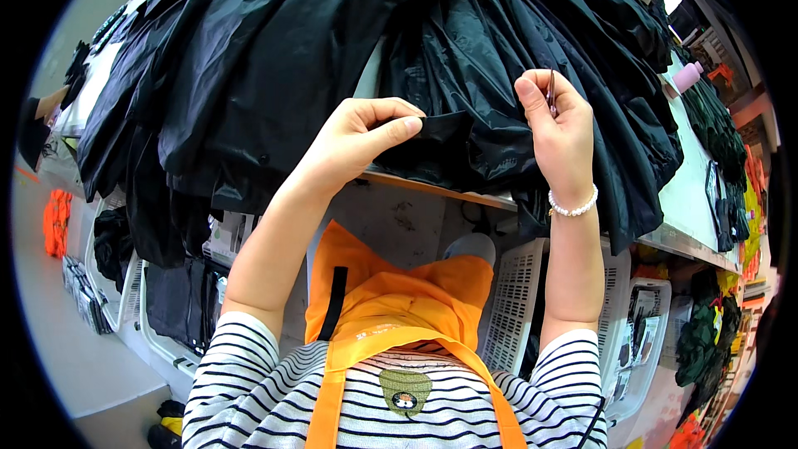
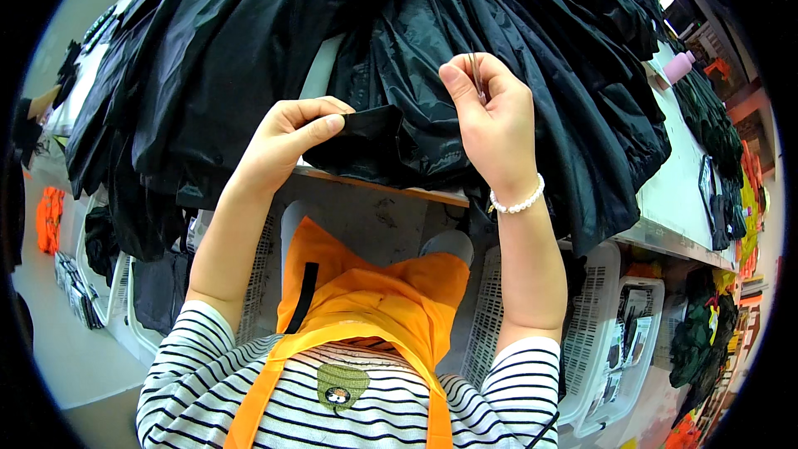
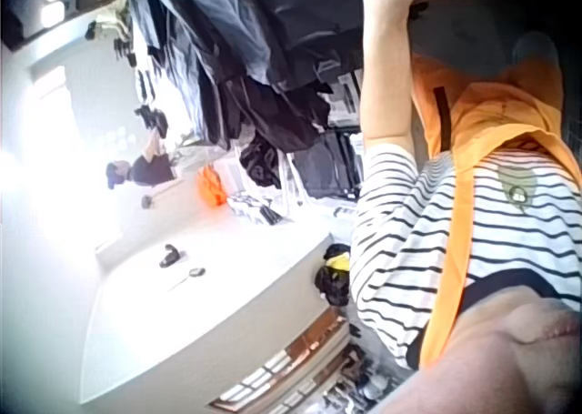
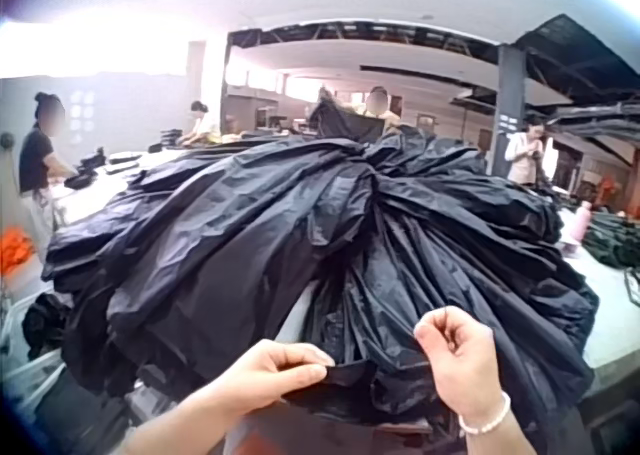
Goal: The person repeatedly picks up black fabric pieces from a pile, uses a small tool to trim edges or remove threads, and places the pieces back on the pile. The task continues throughout the clip with consistent hand movements and tool use.
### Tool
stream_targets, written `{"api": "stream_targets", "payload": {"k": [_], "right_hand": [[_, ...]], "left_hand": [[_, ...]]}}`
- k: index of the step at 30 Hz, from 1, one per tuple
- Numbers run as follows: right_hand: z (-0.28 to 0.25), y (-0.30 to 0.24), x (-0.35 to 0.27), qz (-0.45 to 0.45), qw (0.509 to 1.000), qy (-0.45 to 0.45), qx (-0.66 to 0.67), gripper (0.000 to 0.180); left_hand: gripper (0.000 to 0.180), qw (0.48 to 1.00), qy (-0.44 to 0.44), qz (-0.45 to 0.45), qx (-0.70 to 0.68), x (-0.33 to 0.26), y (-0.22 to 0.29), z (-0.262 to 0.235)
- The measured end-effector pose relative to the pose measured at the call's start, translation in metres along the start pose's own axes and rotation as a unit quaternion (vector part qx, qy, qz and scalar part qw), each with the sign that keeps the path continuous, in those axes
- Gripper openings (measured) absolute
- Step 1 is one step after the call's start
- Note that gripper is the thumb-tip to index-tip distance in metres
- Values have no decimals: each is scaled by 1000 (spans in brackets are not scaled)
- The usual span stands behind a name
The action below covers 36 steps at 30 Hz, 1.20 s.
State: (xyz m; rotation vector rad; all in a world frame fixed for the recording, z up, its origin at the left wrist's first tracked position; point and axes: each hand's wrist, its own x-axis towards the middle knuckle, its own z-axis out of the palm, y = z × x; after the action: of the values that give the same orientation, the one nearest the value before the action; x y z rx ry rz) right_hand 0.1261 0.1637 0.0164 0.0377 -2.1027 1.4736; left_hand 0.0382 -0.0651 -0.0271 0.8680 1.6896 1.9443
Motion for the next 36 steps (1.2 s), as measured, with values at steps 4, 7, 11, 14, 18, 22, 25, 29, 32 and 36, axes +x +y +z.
{"api": "stream_targets", "payload": {"k": [4,7,11,14,18,22,25,29,32,36], "right_hand": [[11,-10,-5,2,996,-87,-15,13],[20,-6,-9,-35,986,-130,-100,13],[17,-4,-12,-19,997,-70,-24,11],[-2,-4,-18,17,992,-123,30,15],[-3,-6,-2,-30,996,-77,-21,13],[48,-7,38,-44,959,-240,-143,22],[84,45,74,-38,872,-366,-323,27],[29,136,91,-42,916,-224,-331,39],[-7,163,91,-31,943,-150,-294,44],[-29,174,95,15,958,-125,-257,39]], "left_hand": [[17,998,11,-14,-67,0,-4,0],[19,997,-4,0,-75,2,-5,0],[18,1000,14,5,-7,-2,-2,0],[12,993,7,75,96,-4,3,-2],[15,925,-33,249,284,-10,-7,23],[5,872,-33,343,348,2,-67,109],[11,823,-65,369,428,26,-73,140],[19,850,-137,300,411,40,-37,94],[39,677,75,217,699,68,-19,29],[76,515,99,95,846,94,-13,-110]]}}
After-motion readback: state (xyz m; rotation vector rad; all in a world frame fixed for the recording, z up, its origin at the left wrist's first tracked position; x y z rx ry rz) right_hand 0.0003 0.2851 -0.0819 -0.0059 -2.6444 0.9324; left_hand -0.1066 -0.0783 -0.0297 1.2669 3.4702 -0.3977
